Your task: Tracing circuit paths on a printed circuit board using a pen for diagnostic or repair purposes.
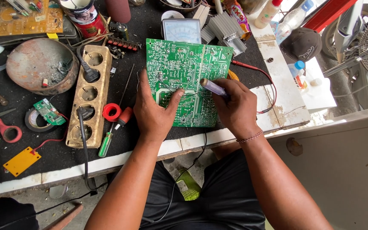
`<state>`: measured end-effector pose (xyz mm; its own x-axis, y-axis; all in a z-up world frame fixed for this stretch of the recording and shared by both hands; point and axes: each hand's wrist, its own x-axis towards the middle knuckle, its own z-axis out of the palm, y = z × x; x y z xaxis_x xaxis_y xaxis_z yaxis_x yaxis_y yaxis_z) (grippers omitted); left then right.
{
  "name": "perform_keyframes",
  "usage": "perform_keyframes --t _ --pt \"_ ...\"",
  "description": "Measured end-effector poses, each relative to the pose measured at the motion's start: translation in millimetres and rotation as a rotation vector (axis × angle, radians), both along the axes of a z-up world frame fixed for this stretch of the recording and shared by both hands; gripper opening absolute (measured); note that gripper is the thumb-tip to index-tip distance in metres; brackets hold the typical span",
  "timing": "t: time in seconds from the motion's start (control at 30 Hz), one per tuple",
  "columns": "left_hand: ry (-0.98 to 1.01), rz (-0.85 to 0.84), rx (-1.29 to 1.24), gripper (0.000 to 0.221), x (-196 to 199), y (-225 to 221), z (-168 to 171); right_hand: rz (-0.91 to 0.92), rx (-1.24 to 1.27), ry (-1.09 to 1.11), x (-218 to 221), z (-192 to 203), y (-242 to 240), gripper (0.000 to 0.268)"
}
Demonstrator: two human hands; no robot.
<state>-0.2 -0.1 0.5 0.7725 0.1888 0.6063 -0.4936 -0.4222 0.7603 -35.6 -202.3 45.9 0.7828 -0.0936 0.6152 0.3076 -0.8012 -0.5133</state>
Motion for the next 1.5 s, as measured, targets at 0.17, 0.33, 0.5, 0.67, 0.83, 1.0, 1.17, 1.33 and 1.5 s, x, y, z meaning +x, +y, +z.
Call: perform_keyframes --t 0.17,0.33,0.5,0.67,0.83,1.0,1.17,1.33,1.5 --pt "0.01 0.007 -0.002 0.094 0.1 -1.0 -1.3 0.022 -0.029 0.063 0.8 -2.9 -3.9 0.019" --pt "0.005 0.014 -0.004 0.093 1.7 -1.0 -5.0 0.102 0.389 0.171 -8.9 4.6 -0.3 0.009" --pt "0.007 -0.005 -0.014 0.093 0.5 -1.1 -1.7 0.132 0.504 0.137 -10.1 -1.5 -5.1 0.008" --pt "-0.004 0.003 -0.006 0.093 0.5 -1.0 -0.2 0.095 0.24 0.012 -9.6 -4.5 -1.0 0.025" --pt "-0.002 0.02 0.005 0.094 0.7 -0.7 -0.4 0.065 -0.064 0.006 -6.6 -11.4 -8.6 0.025" --pt "0.001 0.013 0.004 0.094 0.4 -1.0 -0.1 0.15 -0.247 0.024 -4.4 21.8 -9.6 0.019" --pt "0.001 0.019 0.005 0.094 0.7 -1.6 -1.0 0.126 -0.357 0.108 -3.3 27.1 -14.1 0.02" --pt "0.004 0.014 0.004 0.093 0.9 -0.6 1.2 0.135 -0.241 0.134 -0.2 18.2 -20.5 0.021" --pt "0.001 0.013 0.006 0.093 0.4 -0.8 0.7 0.14 0.208 0.202 -5.8 14.5 -26.4 0.009"
